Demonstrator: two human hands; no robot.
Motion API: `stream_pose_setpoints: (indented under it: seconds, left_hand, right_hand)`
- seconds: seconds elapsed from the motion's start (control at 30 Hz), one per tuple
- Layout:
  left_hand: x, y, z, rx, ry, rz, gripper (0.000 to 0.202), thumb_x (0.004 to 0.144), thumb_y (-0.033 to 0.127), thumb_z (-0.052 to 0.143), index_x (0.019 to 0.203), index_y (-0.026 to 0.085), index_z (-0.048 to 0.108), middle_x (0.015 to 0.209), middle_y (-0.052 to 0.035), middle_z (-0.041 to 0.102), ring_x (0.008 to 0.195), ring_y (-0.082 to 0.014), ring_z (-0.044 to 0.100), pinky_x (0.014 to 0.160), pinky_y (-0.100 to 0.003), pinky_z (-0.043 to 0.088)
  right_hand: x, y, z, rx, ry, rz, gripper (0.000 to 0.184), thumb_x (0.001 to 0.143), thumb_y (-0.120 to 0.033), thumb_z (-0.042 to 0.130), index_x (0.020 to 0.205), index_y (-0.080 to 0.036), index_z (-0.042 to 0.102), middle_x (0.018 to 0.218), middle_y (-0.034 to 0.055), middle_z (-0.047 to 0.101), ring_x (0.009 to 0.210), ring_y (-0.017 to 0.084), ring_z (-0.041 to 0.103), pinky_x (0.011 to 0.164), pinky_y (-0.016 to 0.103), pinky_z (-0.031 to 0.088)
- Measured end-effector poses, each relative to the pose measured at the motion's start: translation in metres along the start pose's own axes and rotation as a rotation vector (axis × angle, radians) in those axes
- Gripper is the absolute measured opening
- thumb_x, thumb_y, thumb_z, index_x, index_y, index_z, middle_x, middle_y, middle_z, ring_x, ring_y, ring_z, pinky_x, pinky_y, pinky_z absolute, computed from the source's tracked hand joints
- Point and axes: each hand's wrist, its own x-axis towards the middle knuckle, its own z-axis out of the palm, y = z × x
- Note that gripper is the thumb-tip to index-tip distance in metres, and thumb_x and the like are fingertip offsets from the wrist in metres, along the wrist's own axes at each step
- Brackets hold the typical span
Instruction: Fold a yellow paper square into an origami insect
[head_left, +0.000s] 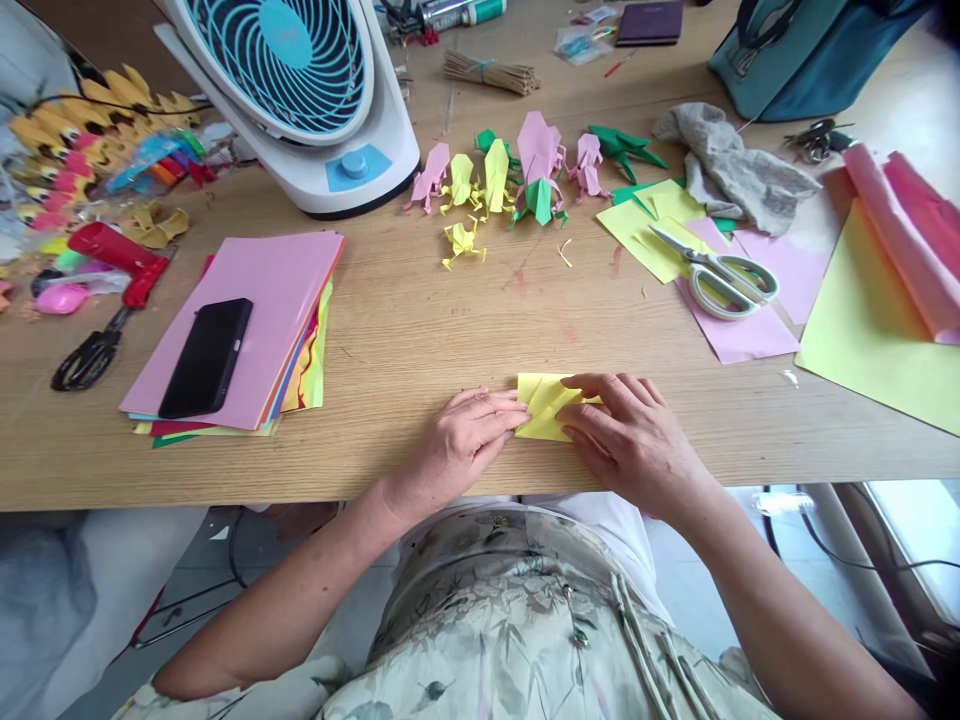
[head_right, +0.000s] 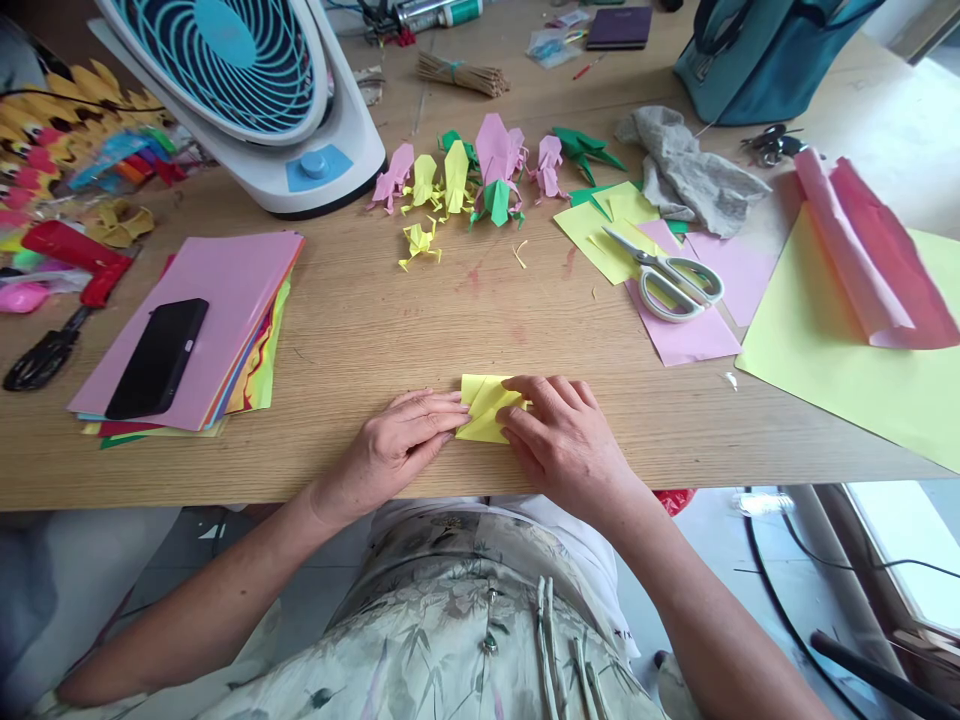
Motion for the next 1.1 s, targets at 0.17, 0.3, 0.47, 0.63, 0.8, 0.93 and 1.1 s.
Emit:
stream_pose_setpoints:
  seconds: [0.17,0.3,0.47,0.63,0.8,0.93,1.1]
  left_hand:
    - [0.0005,-0.0005,0.0007,0.006,0.003,0.009,0.025,0.093,0.005,0.055,0.113,0.016,0.067,0.113,-0.0069,0.075,0.117,-0.0174,0.066,0.103,-0.038,0.051]
    - [0.0009,0.0000,-0.0006,0.026,-0.014,0.011,0.026,0.094,0.006,0.055,0.113,0.017,0.068,0.114,-0.0067,0.075,0.118,-0.0178,0.066,0.103,-0.039,0.050]
    - [0.0005,0.0007,-0.0016,0.033,-0.031,0.005,0.026,0.095,0.006,0.053,0.114,0.017,0.068,0.116,-0.0077,0.074,0.119,-0.0186,0.065,0.104,-0.040,0.050]
    - [0.0005,0.0013,-0.0019,0.045,-0.046,-0.007,0.026,0.094,0.005,0.054,0.113,0.016,0.068,0.116,-0.0079,0.073,0.119,-0.0187,0.065,0.106,-0.040,0.049]
    - [0.0015,0.0020,-0.0033,0.031,-0.044,0.002,0.026,0.094,0.006,0.053,0.111,0.017,0.069,0.115,-0.0074,0.074,0.119,-0.0191,0.065,0.104,-0.039,0.049]
    - [0.0015,0.0023,-0.0043,0.025,-0.053,-0.009,0.025,0.095,0.006,0.053,0.111,0.017,0.069,0.116,-0.0074,0.074,0.119,-0.0188,0.065,0.106,-0.040,0.048]
    - [0.0004,0.0021,-0.0041,0.012,-0.046,-0.012,0.025,0.095,0.007,0.053,0.109,0.018,0.070,0.115,-0.0068,0.075,0.119,-0.0178,0.065,0.106,-0.040,0.048]
  right_hand:
    - [0.0001,-0.0002,-0.0012,-0.009,-0.050,-0.032,0.018,0.096,-0.022,0.055,0.112,-0.024,0.062,0.123,0.0100,0.060,0.097,0.024,0.052,0.081,0.040,0.037]
    - [0.0015,-0.0015,-0.0029,0.011,-0.106,-0.036,0.027,0.094,-0.029,0.058,0.121,-0.025,0.061,0.125,0.0124,0.056,0.101,0.028,0.049,0.083,0.043,0.038]
    - [0.0023,-0.0025,-0.0030,0.033,-0.132,-0.031,0.024,0.095,-0.031,0.057,0.117,-0.023,0.063,0.126,0.0131,0.055,0.101,0.028,0.048,0.084,0.044,0.039]
    - [0.0027,-0.0023,-0.0032,0.073,-0.147,-0.029,0.022,0.096,-0.030,0.054,0.114,-0.020,0.064,0.124,0.0137,0.054,0.098,0.026,0.048,0.085,0.043,0.040]
    - [0.0033,-0.0018,-0.0036,0.099,-0.142,-0.046,0.027,0.096,-0.032,0.054,0.118,-0.020,0.064,0.122,0.0144,0.054,0.096,0.026,0.048,0.084,0.043,0.041]
    - [0.0026,-0.0015,-0.0025,0.101,-0.146,-0.050,0.027,0.097,-0.029,0.051,0.119,-0.019,0.064,0.121,0.0148,0.055,0.096,0.026,0.048,0.084,0.042,0.041]
    - [0.0020,-0.0014,-0.0019,0.083,-0.140,-0.047,0.025,0.098,-0.027,0.051,0.117,-0.019,0.065,0.121,0.0141,0.055,0.094,0.025,0.049,0.083,0.041,0.042]
